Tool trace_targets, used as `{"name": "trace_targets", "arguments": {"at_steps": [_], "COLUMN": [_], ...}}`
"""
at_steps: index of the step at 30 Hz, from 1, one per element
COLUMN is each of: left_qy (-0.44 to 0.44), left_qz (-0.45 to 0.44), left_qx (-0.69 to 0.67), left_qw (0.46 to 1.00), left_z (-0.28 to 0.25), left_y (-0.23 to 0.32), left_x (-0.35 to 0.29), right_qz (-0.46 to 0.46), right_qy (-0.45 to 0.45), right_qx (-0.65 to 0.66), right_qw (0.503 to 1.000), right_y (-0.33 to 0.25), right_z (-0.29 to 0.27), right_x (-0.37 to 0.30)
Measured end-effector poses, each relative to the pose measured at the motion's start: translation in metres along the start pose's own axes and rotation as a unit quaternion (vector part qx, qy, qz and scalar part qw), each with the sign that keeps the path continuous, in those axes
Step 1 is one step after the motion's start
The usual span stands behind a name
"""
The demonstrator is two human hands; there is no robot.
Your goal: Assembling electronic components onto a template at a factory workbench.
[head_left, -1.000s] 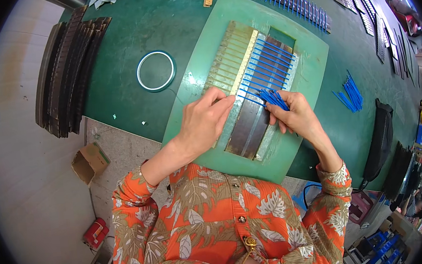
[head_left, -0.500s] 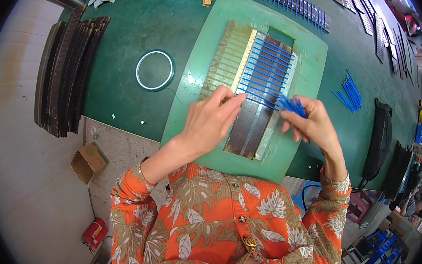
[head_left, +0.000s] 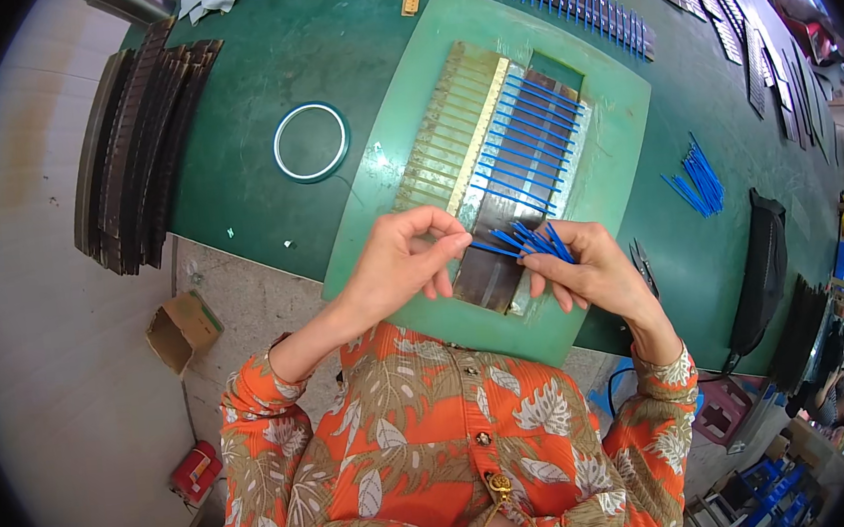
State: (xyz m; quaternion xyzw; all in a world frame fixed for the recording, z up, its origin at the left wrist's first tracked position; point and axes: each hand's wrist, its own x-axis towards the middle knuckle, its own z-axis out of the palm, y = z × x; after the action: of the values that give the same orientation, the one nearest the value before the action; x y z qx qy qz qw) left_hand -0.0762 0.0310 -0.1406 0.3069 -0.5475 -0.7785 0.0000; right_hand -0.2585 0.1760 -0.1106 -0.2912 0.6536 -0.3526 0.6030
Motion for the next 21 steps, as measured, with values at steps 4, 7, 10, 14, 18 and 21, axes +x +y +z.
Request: {"name": "trace_targets", "arguments": {"at_steps": [4, 7, 10, 14, 18, 21], "left_qy": [0.043, 0.132, 0.147, 0.151, 0.144, 0.139], "left_qz": [0.047, 0.251, 0.296, 0.324, 0.348, 0.36], "left_qx": [0.085, 0.321, 0.365, 0.405, 0.45, 0.482], "left_qw": [0.994, 0.904, 0.87, 0.842, 0.81, 0.787], "left_z": [-0.004, -0.005, -0.004, -0.002, -0.003, -0.001], "left_y": [-0.003, -0.005, -0.009, -0.013, -0.017, -0.017], "left_x": [0.004, 0.009, 0.011, 0.012, 0.016, 0.017], "right_qz": [-0.036, -0.055, -0.016, -0.007, -0.006, -0.009], "right_qy": [0.016, 0.038, 0.068, 0.075, 0.077, 0.075], "right_qx": [-0.033, -0.061, -0.081, -0.086, -0.102, -0.106], "right_qw": [0.999, 0.996, 0.994, 0.993, 0.992, 0.991], "right_y": [0.007, 0.008, 0.009, 0.014, 0.009, 0.007], "right_z": [-0.001, -0.006, -0.014, -0.017, -0.016, -0.016], "right_x": [0.013, 0.022, 0.025, 0.028, 0.03, 0.031]}}
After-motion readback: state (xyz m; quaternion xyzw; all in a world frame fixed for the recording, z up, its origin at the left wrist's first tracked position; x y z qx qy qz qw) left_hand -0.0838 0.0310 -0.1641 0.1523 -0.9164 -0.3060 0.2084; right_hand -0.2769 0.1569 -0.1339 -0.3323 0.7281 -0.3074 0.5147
